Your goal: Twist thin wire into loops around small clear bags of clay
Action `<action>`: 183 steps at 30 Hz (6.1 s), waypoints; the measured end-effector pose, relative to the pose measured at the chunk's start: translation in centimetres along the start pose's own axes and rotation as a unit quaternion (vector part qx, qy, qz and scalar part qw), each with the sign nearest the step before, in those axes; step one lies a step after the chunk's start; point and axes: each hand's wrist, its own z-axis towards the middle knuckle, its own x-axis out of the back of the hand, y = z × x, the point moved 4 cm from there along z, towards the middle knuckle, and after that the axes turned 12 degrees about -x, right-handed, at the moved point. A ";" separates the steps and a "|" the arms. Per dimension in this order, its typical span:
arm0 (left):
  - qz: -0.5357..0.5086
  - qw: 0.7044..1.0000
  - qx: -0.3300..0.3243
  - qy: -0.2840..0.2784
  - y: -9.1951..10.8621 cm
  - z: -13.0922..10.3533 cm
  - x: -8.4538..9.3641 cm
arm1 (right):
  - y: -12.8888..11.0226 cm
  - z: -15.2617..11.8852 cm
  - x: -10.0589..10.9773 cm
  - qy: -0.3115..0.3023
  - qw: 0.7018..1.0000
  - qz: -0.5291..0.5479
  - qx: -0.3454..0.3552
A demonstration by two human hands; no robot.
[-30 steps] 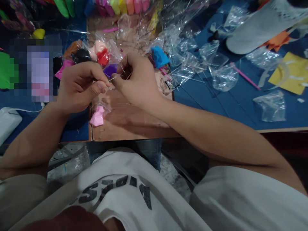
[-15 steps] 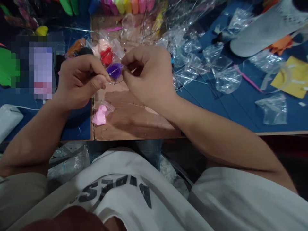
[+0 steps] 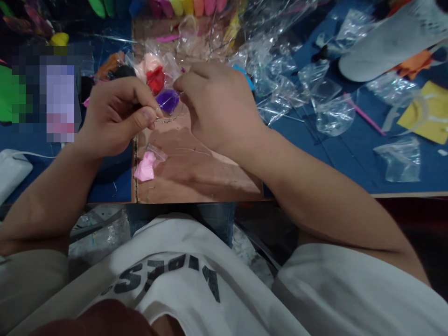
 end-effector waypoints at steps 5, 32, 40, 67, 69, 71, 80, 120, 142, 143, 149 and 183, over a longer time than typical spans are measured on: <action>-0.017 0.999 0.011 0.044 0.2 0.3 -0.1 | -0.2 0.7 -1.1 -0.027 0.987 -0.145 0.068; -0.199 0.975 0.007 0.094 -0.5 0.5 0.5 | 1.9 1.0 -1.5 0.012 0.938 0.332 0.101; -0.221 0.968 0.065 0.101 1.4 0.8 -0.7 | 0.2 -0.4 -1.5 0.090 0.942 0.322 0.034; -0.202 0.973 -0.003 0.109 1.8 1.1 -0.7 | 0.0 -0.1 -0.5 0.110 0.925 0.356 -0.076; -0.210 0.972 -0.011 0.105 2.4 1.2 -0.6 | 1.0 -0.2 -1.6 0.095 0.909 0.388 -0.120; -0.218 0.970 -0.001 0.108 3.1 1.2 -0.2 | 2.4 0.0 -2.8 0.097 0.891 0.414 -0.160; -0.127 0.979 -0.049 0.152 2.7 0.9 1.4 | 3.0 0.1 -5.2 0.041 0.855 0.497 -0.146; 0.150 0.978 -0.125 0.067 1.9 -1.3 -0.9 | 0.2 -0.5 0.0 0.265 0.940 0.213 0.035; 0.079 0.996 0.004 0.031 -1.1 -2.0 0.9 | 0.0 1.3 -0.5 -0.098 0.991 0.054 -0.072; 0.080 0.997 0.001 0.024 -1.1 -2.0 1.0 | 0.5 1.4 -0.7 -0.110 0.987 0.101 -0.066; 0.057 0.998 0.007 0.029 -0.8 -1.7 1.4 | 2.8 2.3 -2.5 -0.192 0.903 0.374 -0.094; -0.084 0.993 0.048 0.067 -2.3 -0.6 -0.5 | 1.6 0.4 -1.8 0.089 0.995 0.007 -0.036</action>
